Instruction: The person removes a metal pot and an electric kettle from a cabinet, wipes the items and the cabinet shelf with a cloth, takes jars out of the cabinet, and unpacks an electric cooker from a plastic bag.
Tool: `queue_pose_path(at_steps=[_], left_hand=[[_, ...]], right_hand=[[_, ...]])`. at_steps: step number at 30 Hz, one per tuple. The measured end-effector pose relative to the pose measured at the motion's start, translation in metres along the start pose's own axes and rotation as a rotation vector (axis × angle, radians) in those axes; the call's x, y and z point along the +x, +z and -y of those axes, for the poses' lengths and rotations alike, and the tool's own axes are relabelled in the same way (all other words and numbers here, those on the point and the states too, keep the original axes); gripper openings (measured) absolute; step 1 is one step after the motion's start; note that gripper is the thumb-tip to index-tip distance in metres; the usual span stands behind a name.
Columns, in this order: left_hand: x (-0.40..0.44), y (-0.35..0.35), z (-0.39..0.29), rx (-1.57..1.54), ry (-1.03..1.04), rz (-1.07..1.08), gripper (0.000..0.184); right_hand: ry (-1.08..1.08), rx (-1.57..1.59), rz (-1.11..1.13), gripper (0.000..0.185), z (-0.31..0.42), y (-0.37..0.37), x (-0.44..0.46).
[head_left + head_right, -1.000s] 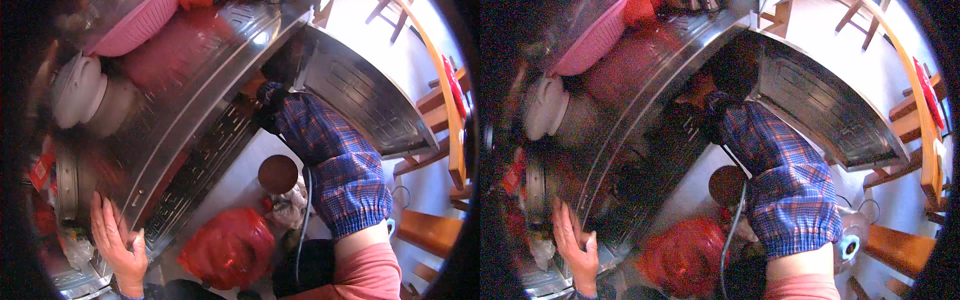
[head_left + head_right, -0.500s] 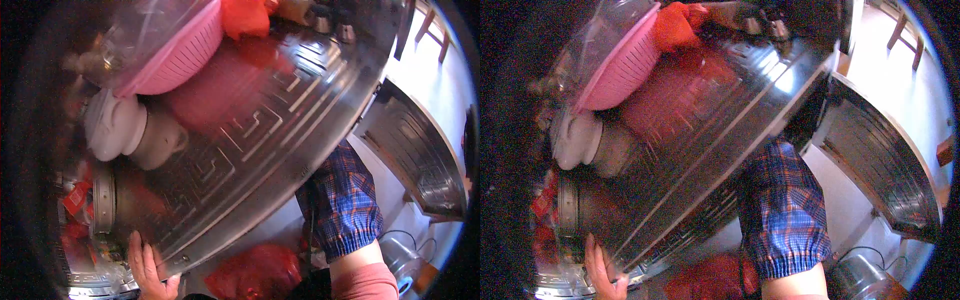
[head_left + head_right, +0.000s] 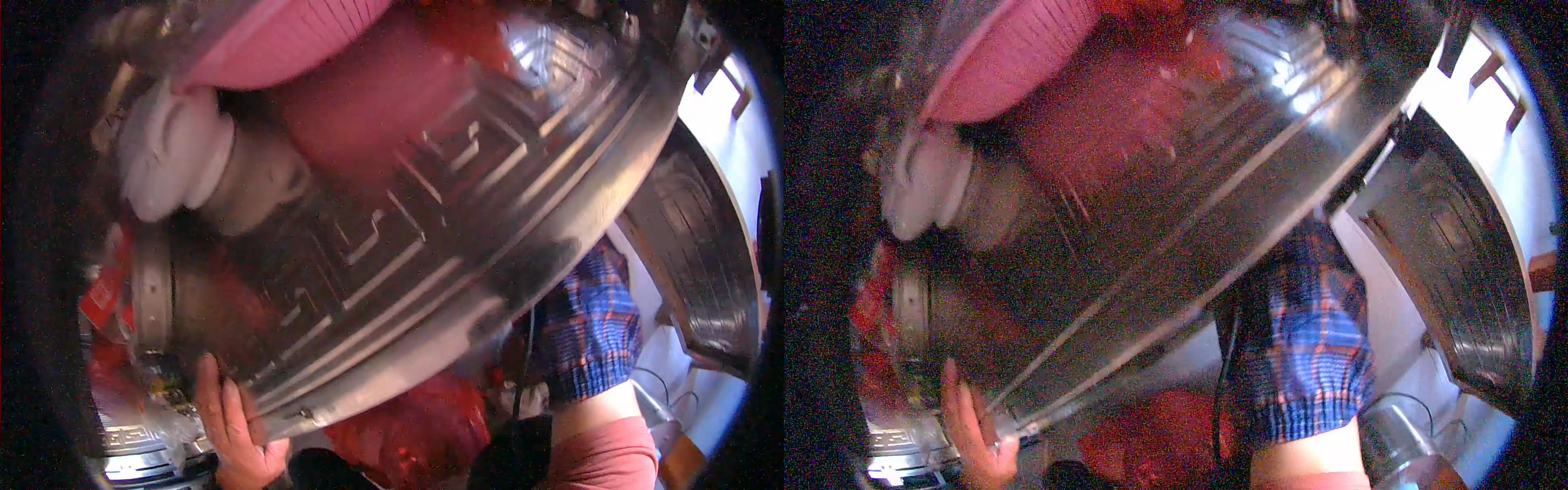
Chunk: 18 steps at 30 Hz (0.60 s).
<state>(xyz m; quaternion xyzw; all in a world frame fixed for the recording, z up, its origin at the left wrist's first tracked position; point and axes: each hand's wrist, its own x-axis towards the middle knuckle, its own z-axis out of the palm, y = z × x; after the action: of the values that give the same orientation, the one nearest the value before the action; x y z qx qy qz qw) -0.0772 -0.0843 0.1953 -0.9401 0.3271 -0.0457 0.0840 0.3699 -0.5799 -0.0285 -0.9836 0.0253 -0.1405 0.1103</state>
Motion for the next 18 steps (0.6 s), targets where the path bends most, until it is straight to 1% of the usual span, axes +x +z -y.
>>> queue_pose_path(at_steps=[2,3,4,6,8,10,12,14,16,18], left_hand=[[0.001,0.004,0.006,0.012,-0.066,-0.021,0.075],[0.002,0.004,0.009,0.026,-0.11,0.009,0.075],[0.0,0.005,-0.002,-0.037,-0.079,-0.056,0.076],[0.01,0.006,-0.007,0.062,-0.077,-0.06,0.075],[0.019,0.006,-0.023,0.072,-0.056,-0.119,0.072],[0.016,0.012,-0.018,0.077,-0.048,-0.165,0.069],[0.013,0.018,-0.01,0.082,-0.067,-0.177,0.068],[0.011,0.026,0.002,0.04,-0.019,-0.277,0.071],[0.011,0.029,0.003,0.016,-0.013,-0.329,0.069],[0.012,0.032,0.005,0.012,0.016,-0.376,0.069]], right_hand=[[-0.047,-0.008,0.025,0.057,-0.003,-0.006,-0.031],[-0.075,-0.017,0.055,0.057,-0.006,-0.008,-0.052],[-0.095,-0.017,0.092,0.056,-0.016,-0.021,-0.084],[-0.149,-0.007,0.178,0.056,-0.02,-0.035,-0.136],[-0.205,-0.001,0.32,0.055,-0.02,-0.06,-0.198],[-0.268,0.034,0.498,0.054,-0.002,-0.088,-0.263],[-0.291,0.178,0.688,0.053,0.024,-0.114,-0.322],[-0.013,0.456,0.915,0.065,0.079,-0.163,-0.381],[-0.221,0.434,0.775,0.085,0.098,-0.164,-0.43],[-0.187,0.091,0.687,0.101,0.126,-0.161,-0.467]])
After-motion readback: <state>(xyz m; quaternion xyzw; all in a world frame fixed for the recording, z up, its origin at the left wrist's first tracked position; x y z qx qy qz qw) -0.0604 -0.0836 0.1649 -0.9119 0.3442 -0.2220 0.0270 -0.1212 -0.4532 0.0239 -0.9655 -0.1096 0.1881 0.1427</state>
